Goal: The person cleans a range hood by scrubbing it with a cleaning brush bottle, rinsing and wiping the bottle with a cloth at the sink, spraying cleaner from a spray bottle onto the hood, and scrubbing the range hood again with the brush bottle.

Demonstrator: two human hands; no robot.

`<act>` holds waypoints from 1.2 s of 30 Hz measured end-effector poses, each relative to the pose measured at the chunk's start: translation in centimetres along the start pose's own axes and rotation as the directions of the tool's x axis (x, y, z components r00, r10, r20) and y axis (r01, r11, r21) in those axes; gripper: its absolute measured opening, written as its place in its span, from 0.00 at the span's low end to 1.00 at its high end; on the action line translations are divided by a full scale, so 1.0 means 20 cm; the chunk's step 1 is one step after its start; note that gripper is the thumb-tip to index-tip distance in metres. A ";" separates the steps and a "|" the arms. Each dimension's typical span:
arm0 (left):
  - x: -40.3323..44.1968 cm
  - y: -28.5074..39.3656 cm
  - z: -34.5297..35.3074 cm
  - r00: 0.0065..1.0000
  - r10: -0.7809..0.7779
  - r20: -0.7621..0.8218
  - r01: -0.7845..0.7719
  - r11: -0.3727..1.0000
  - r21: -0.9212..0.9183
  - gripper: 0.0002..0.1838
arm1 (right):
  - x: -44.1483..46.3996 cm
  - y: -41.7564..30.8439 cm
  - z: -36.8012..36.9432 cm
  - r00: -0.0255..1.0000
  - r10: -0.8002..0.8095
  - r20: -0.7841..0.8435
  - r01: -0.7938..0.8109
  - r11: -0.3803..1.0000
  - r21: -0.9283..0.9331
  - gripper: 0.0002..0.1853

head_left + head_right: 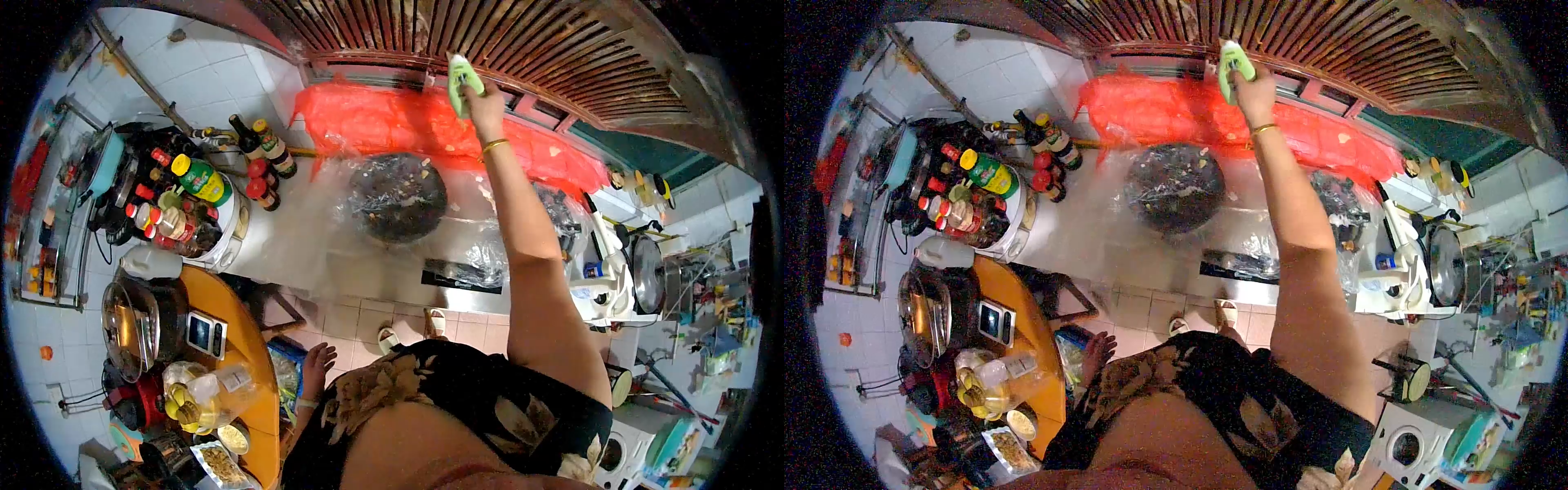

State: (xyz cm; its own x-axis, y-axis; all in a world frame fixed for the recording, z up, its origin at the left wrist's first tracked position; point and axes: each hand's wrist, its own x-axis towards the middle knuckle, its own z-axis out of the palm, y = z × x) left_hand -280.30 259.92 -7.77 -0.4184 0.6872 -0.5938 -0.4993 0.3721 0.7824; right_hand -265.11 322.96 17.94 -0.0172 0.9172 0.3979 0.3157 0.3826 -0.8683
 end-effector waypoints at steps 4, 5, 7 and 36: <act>-0.01 0.08 0.06 0.999 0.020 -0.028 -0.019 0.999 0.033 0.21 | -0.01 -0.41 -0.27 0.993 -0.089 0.080 0.044 0.892 0.449 0.21; -0.01 0.09 0.08 0.999 0.027 -0.034 -0.026 0.999 0.022 0.21 | -0.09 -0.61 -0.38 0.982 -0.100 0.160 0.008 0.871 0.491 0.21; 0.00 0.08 0.08 0.999 0.026 -0.020 -0.026 1.000 0.002 0.21 | -0.08 -0.69 -0.44 0.967 -0.231 0.110 0.153 0.867 0.474 0.23; -0.03 -0.03 0.47 0.996 0.026 -0.088 -0.031 0.999 -0.045 0.21 | 0.17 0.55 -0.89 0.903 -0.428 0.035 0.333 0.646 -0.687 0.20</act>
State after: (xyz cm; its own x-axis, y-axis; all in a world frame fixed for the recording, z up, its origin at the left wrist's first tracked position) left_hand -272.54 265.13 -6.08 -0.4966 0.6393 -0.5871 -0.5198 0.3226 0.7910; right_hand -244.81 328.40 14.99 -0.1836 0.6682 0.7210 0.8501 0.4762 -0.2249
